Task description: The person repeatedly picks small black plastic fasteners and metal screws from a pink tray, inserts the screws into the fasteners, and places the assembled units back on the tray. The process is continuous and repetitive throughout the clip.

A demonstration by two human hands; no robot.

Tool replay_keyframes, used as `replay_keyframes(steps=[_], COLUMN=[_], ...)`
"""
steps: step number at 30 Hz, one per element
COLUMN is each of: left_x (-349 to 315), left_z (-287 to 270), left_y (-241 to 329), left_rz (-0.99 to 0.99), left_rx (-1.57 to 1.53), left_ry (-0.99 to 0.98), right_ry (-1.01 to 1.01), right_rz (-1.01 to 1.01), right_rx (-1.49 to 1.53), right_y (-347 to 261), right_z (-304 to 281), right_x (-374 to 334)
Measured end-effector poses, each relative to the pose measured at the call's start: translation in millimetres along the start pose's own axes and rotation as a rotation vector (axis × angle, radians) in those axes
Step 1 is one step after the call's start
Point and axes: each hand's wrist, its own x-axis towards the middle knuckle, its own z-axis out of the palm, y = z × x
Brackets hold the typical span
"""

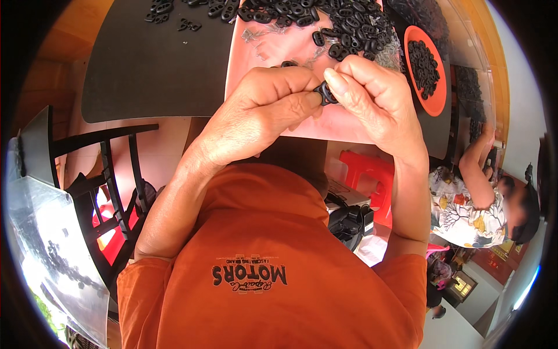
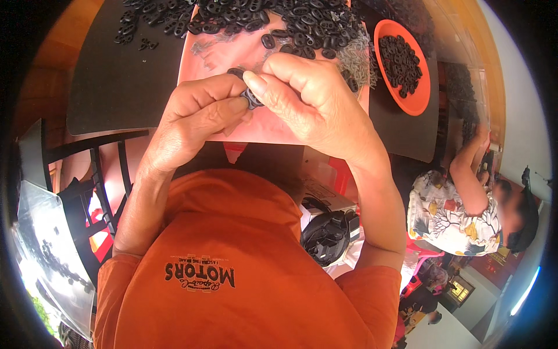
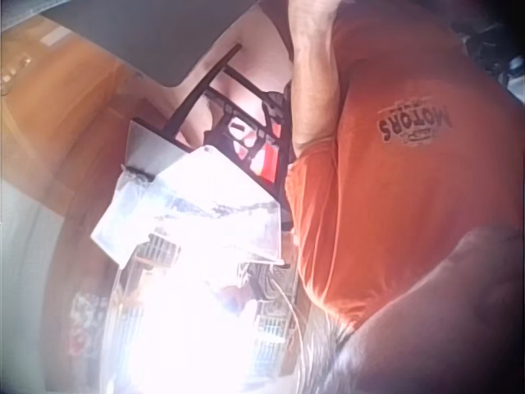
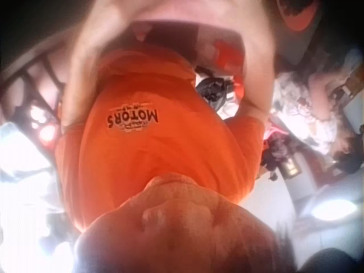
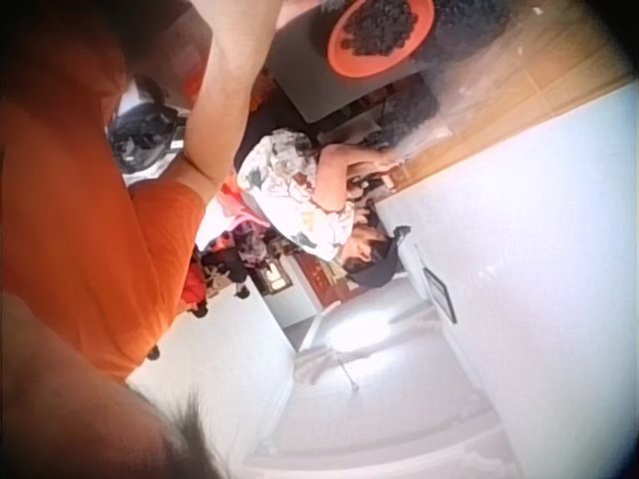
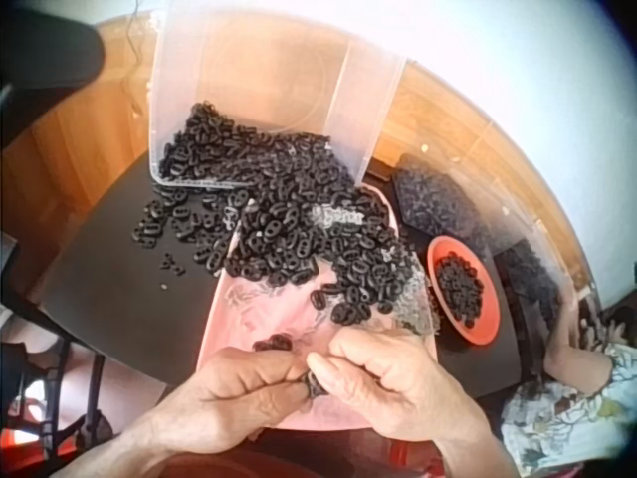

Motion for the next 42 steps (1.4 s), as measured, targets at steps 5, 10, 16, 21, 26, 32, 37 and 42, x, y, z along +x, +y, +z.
replay_keyframes(steps=[5,10,16,21,26,32,37,42], left_x=[-0.4,-0.7,0.8,-0.2,-2.1,1.5,4.1,3.8], left_z=[0.2,3.2,4.0,-1.7,-3.3,7.3,9.5,10.8], left_y=[0.0,10.8,-0.1,11.5,9.0,7.6,-0.5,-0.3], left_rz=[0.007,-0.094,-0.003,-0.149,-0.103,-0.001,0.026,-0.003], left_rx=[0.005,-0.020,-0.142,-0.134,-0.100,0.108,0.133,0.147], left_ry=[0.021,0.115,0.204,0.154,0.103,0.114,0.124,0.123], right_ry=[0.041,0.253,0.255,0.205,0.109,0.044,0.046,-0.017], right_rz=[-0.038,-0.349,-0.430,-0.480,-0.488,-0.456,-0.457,-0.410], right_rx=[-0.039,-0.361,-0.698,-0.725,-0.688,-0.758,-0.803,-0.855], right_y=[0.7,9.8,8.1,10.8,3.7,-3.8,-4.9,1.9], right_z=[4.6,15.8,19.9,14.0,5.8,4.7,5.9,6.8], right_x=[0.1,0.7,-7.8,-4.3,-5.2,-14.3,-14.6,-13.4])
